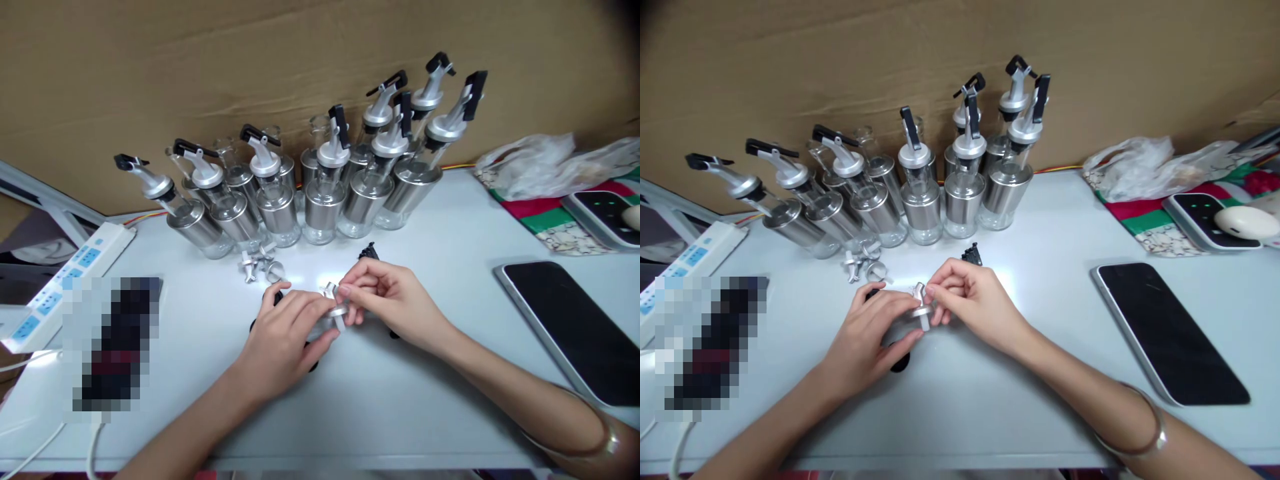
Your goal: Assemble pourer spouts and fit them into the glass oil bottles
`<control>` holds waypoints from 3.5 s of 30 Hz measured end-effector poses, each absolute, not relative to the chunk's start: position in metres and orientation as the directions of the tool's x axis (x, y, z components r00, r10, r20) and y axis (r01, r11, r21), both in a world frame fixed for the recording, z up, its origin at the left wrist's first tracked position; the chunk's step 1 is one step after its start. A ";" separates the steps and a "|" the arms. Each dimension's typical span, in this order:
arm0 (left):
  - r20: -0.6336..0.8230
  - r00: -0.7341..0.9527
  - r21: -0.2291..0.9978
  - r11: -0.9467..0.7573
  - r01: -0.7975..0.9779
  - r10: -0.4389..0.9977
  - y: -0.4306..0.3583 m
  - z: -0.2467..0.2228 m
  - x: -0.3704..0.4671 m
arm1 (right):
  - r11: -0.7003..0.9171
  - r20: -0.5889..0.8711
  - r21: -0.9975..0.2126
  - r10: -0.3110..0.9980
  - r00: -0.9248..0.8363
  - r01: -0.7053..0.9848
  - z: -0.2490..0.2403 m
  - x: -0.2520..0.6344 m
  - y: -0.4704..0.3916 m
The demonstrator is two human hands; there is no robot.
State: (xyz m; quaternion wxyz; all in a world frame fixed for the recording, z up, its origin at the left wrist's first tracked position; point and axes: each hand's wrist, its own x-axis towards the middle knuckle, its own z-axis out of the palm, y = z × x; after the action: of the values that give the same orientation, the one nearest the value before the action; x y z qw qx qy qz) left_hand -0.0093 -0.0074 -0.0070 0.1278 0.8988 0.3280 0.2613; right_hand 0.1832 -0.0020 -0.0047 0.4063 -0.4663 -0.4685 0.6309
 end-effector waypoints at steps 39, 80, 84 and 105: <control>0.357 0.626 0.450 -0.714 0.536 0.694 -0.007 -0.005 -0.010 | 0.272 -0.174 -0.728 0.814 -0.554 0.629 0.002 0.236 0.015; 0.441 0.702 0.365 -0.827 0.428 0.559 -0.007 0.003 -0.011 | 0.014 -0.020 -0.989 0.975 -0.222 0.150 0.009 0.202 -0.001; 0.446 0.709 0.346 -0.836 0.426 0.546 -0.007 0.003 -0.011 | -0.002 -0.029 -0.992 0.977 -0.212 0.128 0.009 0.200 -0.002; 0.579 0.643 0.354 -0.865 0.357 0.502 0.000 -0.004 -0.018 | -0.367 -0.210 -0.906 0.820 -0.533 -0.209 0.002 0.197 -0.006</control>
State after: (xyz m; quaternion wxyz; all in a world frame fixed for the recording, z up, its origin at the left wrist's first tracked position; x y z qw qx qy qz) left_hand -0.0179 0.0000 -0.0041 0.1039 0.9003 0.2386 0.3490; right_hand 0.1972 -0.0061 0.0023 0.3416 -0.3419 -0.4467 0.7529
